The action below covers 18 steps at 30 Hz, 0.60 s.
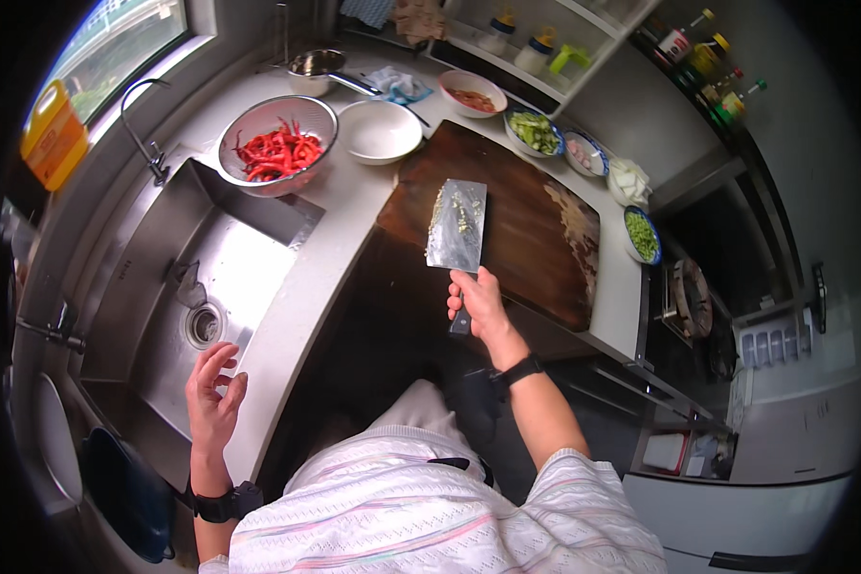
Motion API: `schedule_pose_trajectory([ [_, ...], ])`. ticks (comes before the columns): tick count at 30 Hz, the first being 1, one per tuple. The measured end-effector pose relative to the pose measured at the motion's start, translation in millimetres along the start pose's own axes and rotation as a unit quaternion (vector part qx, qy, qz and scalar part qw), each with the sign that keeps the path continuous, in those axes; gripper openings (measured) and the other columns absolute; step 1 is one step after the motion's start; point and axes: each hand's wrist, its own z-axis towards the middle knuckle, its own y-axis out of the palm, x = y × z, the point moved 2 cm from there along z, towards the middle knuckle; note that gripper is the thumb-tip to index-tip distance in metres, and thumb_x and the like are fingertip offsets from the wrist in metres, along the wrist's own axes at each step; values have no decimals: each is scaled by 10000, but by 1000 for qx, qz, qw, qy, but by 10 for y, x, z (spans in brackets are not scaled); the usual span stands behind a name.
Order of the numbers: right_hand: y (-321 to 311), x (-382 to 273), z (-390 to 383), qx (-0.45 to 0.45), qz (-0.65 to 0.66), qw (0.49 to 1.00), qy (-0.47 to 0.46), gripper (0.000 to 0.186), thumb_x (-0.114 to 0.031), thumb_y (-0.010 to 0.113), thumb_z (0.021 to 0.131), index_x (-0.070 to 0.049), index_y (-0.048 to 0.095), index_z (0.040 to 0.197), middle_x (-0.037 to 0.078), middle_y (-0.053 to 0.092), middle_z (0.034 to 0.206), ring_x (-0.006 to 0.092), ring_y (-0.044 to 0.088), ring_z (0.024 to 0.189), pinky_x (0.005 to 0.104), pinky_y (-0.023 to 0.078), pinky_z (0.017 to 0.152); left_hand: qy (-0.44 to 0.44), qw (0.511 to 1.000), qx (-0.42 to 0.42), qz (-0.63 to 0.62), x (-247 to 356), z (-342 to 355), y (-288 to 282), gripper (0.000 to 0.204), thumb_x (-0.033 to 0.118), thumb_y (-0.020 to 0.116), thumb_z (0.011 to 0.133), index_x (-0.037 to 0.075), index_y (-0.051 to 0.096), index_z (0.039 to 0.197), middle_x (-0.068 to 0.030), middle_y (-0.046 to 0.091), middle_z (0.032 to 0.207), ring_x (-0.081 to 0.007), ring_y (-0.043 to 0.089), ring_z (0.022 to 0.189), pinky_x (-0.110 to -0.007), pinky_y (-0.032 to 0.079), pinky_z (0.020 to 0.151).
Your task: Wash a knife, clean the cutting board, and chop red peppers.
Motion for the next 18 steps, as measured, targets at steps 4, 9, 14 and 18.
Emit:
schedule_pose_trajectory([
  [4, 222, -34, -69, -137, -76, 987, 46, 114, -122, 564, 872, -79, 459, 885, 12, 475, 639, 86, 446, 440, 271, 416, 373, -17, 999, 33, -27, -87, -207, 0, 351, -27, 630, 725, 24, 615, 1072, -89, 583, 1100, -181, 575, 877, -265, 483, 700],
  [9, 952, 73, -488, -325, -79, 928, 165, 103, -123, 553, 893, -74, 462, 883, -1, 467, 635, 63, 432, 428, 243, 418, 385, -49, 995, 82, 17, -209, -230, -305, 322, 1, 614, 739, 23, 617, 1060, -84, 585, 1093, -166, 574, 877, -257, 479, 696],
  [14, 1750, -39, -484, -443, -158, 858, 207, 108, -125, 546, 898, -43, 479, 877, 16, 476, 651, 70, 455, 439, 244, 429, 378, -86, 979, 170, 69, -585, -112, -949, 337, 26, 609, 755, 34, 616, 1091, -69, 591, 1065, -136, 559, 864, -238, 473, 674],
  [18, 2492, 22, -438, -476, -195, 825, 234, 132, -134, 559, 882, -44, 464, 873, 19, 491, 687, 72, 471, 485, 255, 442, 405, -137, 947, 245, 157, -738, -82, -1554, 398, 81, 619, 774, 36, 582, 1168, -79, 591, 1103, -165, 561, 913, -268, 463, 799],
])
